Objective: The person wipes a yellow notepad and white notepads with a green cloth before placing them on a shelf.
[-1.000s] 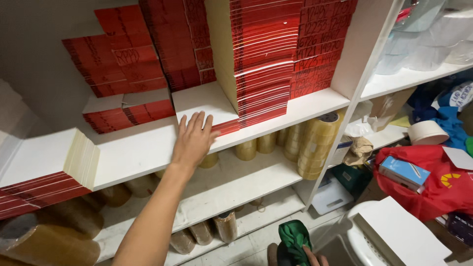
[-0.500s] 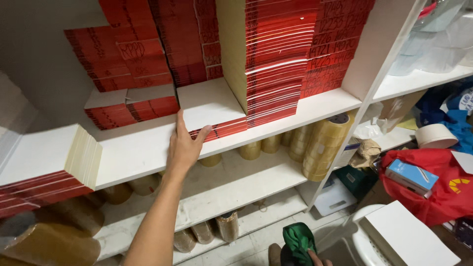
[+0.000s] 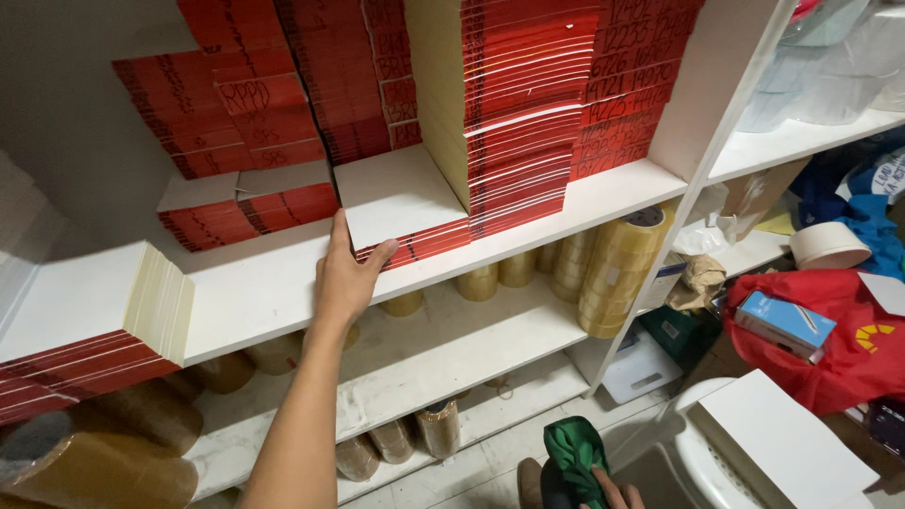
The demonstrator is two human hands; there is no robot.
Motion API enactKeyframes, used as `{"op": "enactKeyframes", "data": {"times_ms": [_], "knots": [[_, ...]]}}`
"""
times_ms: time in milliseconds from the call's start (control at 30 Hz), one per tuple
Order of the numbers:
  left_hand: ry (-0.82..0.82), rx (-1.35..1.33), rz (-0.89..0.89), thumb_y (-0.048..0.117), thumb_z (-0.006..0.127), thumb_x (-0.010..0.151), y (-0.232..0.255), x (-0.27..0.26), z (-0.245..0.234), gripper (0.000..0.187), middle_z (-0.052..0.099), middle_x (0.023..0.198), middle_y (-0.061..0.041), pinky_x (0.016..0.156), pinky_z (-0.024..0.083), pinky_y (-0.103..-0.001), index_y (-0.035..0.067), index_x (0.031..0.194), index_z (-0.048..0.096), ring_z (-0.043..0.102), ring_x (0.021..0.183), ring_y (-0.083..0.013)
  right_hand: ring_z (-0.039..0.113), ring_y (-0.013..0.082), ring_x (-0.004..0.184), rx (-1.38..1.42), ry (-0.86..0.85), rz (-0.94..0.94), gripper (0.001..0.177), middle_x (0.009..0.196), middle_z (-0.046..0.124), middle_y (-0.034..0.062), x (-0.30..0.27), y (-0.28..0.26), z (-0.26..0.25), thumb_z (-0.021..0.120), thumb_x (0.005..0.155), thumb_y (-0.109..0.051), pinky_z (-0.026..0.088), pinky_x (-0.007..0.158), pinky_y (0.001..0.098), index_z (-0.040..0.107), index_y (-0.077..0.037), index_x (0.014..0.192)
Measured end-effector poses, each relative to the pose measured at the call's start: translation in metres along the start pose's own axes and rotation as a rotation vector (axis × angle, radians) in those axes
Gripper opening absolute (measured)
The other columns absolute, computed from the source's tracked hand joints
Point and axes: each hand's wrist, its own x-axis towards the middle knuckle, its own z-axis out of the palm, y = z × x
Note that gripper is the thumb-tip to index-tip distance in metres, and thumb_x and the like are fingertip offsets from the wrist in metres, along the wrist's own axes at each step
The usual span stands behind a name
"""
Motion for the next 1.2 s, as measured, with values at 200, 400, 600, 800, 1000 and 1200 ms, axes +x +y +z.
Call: {"op": "enactKeyframes", "data": {"times_ms": [200, 400, 600, 800, 1000, 1200], "knots": [[0.007, -0.069, 0.116, 0.056, 0.056, 0.093, -0.024, 0.017, 0.006, 0.096, 0.019, 0.173, -0.010, 0.126, 0.020, -0.038, 0.007, 0.164, 0.015, 0.023, 0.158, -0.0265, 0.063, 0.0175, 0.068, -0.024, -0.056, -0.005, 0.055, 0.095, 0.057, -0.0006, 0.013, 0.004, 0.009, 0.069, 0.078, -0.048, 0.055, 0.081, 0.0234, 0.069, -0.045, 0.133], [0.039, -0.074, 0.184, 0.053, 0.061, 0.093, -0.033, 0.028, 0.012, 0.099, 0.019, 0.172, -0.015, 0.125, 0.020, -0.036, 0.003, 0.164, 0.013, 0.024, 0.157, -0.0280, 0.058, 0.0205, 0.061, -0.029, 0.111, -0.083, 0.050, 0.088, 0.055, -0.0013, 0.006, -0.006, 0.010, 0.067, 0.075, -0.050, 0.053, 0.072, 0.0287, 0.073, -0.046, 0.125], [0.710, 0.027, 0.647, 0.024, 0.061, 0.105, -0.050, -0.017, 0.088, 0.057, 0.040, 0.154, -0.033, 0.120, 0.031, -0.050, -0.014, 0.144, 0.043, 0.042, 0.143, -0.0482, 0.075, 0.0121, 0.100, 0.136, -0.216, -0.040, 0.098, 0.123, 0.074, -0.0097, 0.016, -0.005, -0.090, 0.080, 0.069, -0.044, 0.056, 0.091, 0.0232, 0.034, -0.042, 0.155], [0.287, -0.073, 0.839, 0.001, 0.053, 0.100, -0.077, -0.109, 0.263, 0.021, 0.068, 0.114, -0.019, 0.098, 0.050, -0.044, -0.002, 0.116, 0.065, 0.065, 0.107, -0.0363, 0.065, 0.0401, 0.121, 0.015, -0.521, 0.214, 0.123, 0.143, 0.061, 0.0114, 0.018, 0.044, -0.175, 0.057, 0.070, -0.068, 0.052, 0.093, 0.0429, -0.009, -0.031, 0.168], [-0.365, -0.195, 0.502, 0.014, 0.055, 0.095, -0.060, -0.183, 0.417, 0.019, 0.079, 0.099, -0.008, 0.086, 0.053, -0.041, 0.012, 0.107, 0.070, 0.074, 0.093, -0.0302, 0.066, 0.0456, 0.093, -0.056, -0.492, 0.356, 0.126, 0.116, 0.068, 0.0235, 0.030, 0.091, -0.230, 0.056, 0.076, -0.073, 0.047, 0.074, 0.0470, -0.014, -0.022, 0.168], [-0.723, -0.354, -0.083, 0.024, 0.063, 0.093, -0.051, -0.264, 0.577, 0.013, 0.075, 0.077, -0.005, 0.069, 0.053, -0.036, 0.015, 0.096, 0.072, 0.068, 0.072, -0.0221, 0.055, 0.0462, 0.135, -0.070, -0.573, 0.585, 0.119, 0.137, 0.061, 0.0312, 0.035, 0.078, -0.269, 0.074, 0.084, -0.040, 0.044, 0.115, 0.0557, -0.008, -0.019, 0.168]]}}
